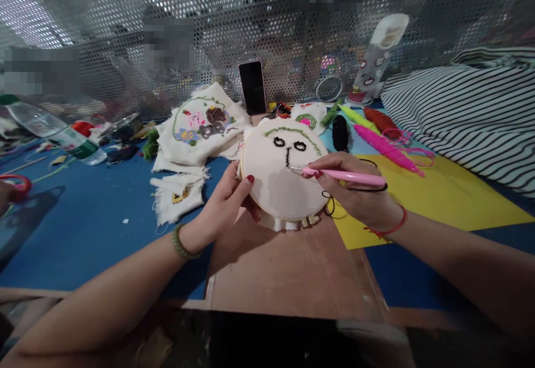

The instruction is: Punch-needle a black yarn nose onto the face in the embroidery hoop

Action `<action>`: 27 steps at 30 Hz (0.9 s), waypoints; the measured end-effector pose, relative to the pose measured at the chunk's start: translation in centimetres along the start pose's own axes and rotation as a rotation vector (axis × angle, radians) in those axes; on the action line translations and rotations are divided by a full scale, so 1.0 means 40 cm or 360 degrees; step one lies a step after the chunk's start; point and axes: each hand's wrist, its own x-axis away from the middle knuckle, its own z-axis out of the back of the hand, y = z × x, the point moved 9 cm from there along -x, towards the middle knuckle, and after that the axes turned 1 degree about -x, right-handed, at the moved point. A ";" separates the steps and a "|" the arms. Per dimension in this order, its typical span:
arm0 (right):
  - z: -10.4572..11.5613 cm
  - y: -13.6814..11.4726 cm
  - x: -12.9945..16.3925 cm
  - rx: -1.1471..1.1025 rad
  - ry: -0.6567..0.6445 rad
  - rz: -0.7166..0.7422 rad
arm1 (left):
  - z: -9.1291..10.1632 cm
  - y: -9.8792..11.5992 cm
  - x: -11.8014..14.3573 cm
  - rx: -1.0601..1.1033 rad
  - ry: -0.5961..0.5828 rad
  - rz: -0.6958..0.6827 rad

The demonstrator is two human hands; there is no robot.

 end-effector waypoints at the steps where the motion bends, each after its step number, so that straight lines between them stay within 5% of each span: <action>1: -0.002 0.002 0.000 0.0003 -0.0007 -0.0010 | -0.001 0.001 0.000 -0.0007 -0.0006 0.0000; 13: -0.050 0.021 0.010 0.0011 -0.0168 -0.0020 | -0.025 0.020 0.007 -0.0100 -0.0119 -0.0034; 22: -0.064 0.004 -0.002 -0.0057 -0.0150 0.0174 | -0.030 0.040 0.006 -0.0111 -0.0066 -0.0064; 27: -0.060 0.028 -0.006 -0.0138 -0.0063 0.0048 | -0.028 0.032 0.004 -0.0117 -0.0045 -0.0034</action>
